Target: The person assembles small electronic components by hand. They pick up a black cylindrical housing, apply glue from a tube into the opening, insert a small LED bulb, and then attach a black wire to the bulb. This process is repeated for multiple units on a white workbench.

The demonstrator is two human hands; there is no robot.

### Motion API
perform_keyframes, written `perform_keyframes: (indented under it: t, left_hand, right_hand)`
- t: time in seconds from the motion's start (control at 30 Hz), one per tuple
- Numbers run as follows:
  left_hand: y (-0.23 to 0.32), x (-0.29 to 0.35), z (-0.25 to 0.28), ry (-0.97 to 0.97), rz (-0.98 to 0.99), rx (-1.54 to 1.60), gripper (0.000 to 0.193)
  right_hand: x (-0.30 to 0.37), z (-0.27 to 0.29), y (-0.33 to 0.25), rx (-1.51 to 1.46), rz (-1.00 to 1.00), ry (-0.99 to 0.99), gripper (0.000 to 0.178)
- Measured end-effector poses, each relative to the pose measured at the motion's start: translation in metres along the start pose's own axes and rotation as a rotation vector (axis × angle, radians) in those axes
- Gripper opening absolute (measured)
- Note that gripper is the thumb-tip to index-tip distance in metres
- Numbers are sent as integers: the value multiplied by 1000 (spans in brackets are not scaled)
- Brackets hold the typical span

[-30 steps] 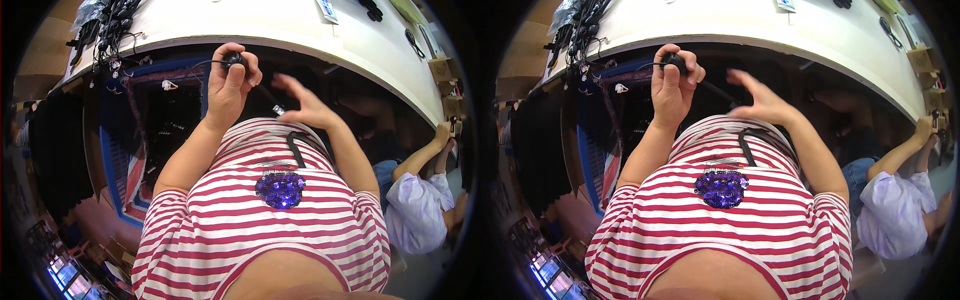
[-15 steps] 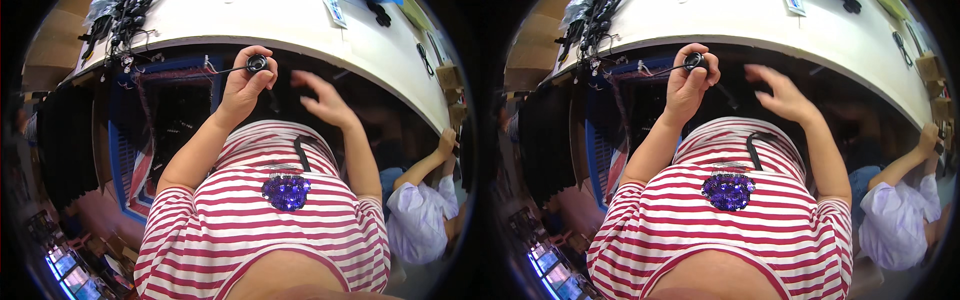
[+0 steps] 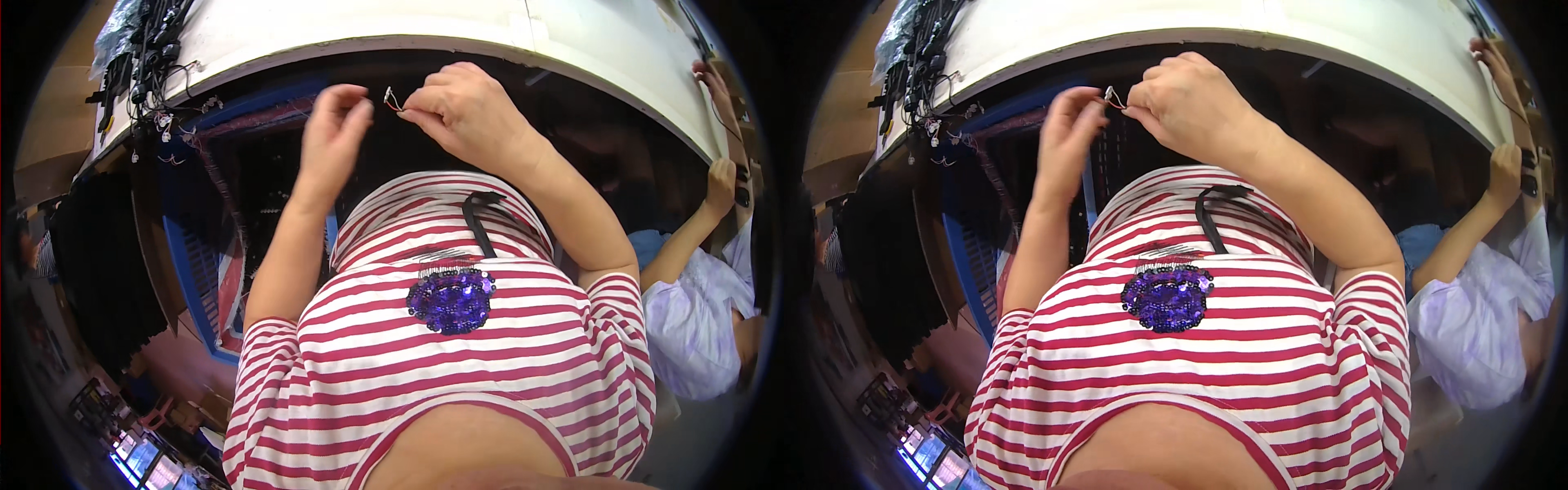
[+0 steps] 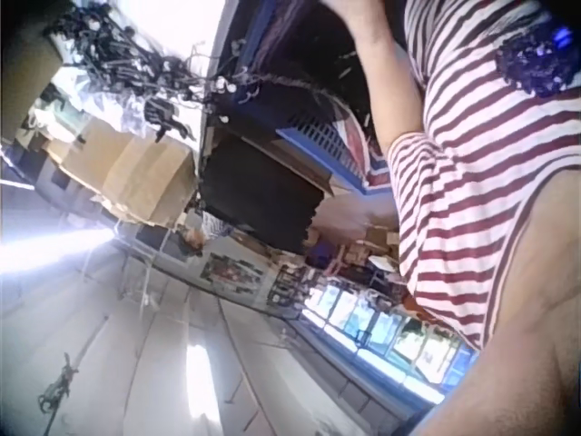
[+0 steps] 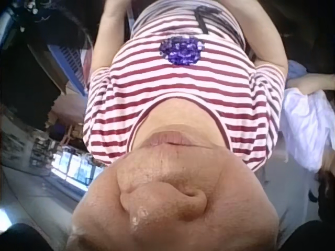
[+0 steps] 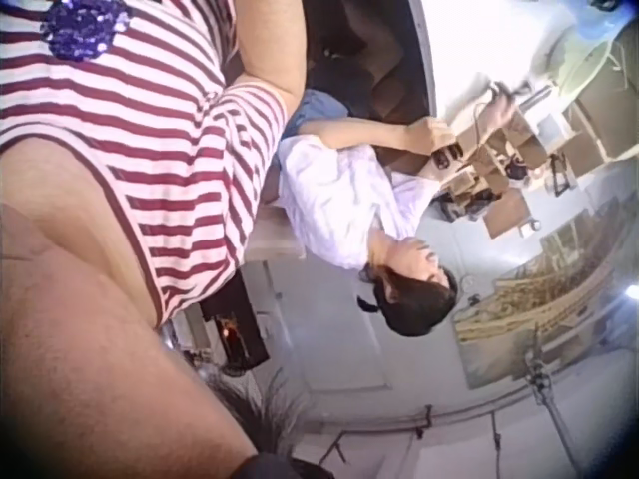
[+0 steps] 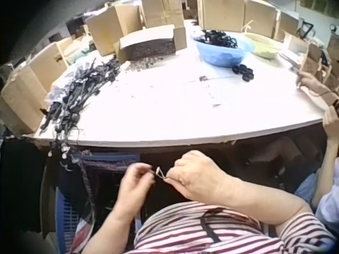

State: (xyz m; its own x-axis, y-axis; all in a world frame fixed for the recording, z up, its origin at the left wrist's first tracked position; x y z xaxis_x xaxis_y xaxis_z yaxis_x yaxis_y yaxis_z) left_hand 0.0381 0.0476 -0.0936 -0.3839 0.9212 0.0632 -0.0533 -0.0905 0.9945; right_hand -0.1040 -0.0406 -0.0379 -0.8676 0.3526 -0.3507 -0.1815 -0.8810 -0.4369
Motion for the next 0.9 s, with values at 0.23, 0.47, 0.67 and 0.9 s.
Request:
perform_keyframes:
  t: [0.23,0.47,0.67,0.9]
  left_hand:
    - [23,-12,2,-166,46,-267,16]
    - [9,-8,-9,-254,239,130,16]
    - [13,-2,-21,-308,232,-41,16]
    - [17,3,-24,-296,192,-3,16]
  right_hand:
    - [-3,-8,0,25,45,-62,14]
    - [8,3,17,-434,-308,-160,17]
    - [14,6,21,-438,-301,-224,20]
    - [17,9,20,-397,-307,-271,19]
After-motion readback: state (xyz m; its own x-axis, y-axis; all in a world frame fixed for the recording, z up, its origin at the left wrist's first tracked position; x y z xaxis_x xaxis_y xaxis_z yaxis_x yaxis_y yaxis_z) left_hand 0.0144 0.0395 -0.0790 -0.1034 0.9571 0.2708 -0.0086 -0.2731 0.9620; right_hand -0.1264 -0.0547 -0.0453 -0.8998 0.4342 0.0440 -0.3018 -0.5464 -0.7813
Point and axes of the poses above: each hand's wrist, its own x-axis away from the middle knuckle, its own z-axis out of the back of the hand, y = z × x, the point moved 4 cm from there along -x, towards the middle knuckle, and after that the axes turned 1 degree about -y, right-handed, at the moved point
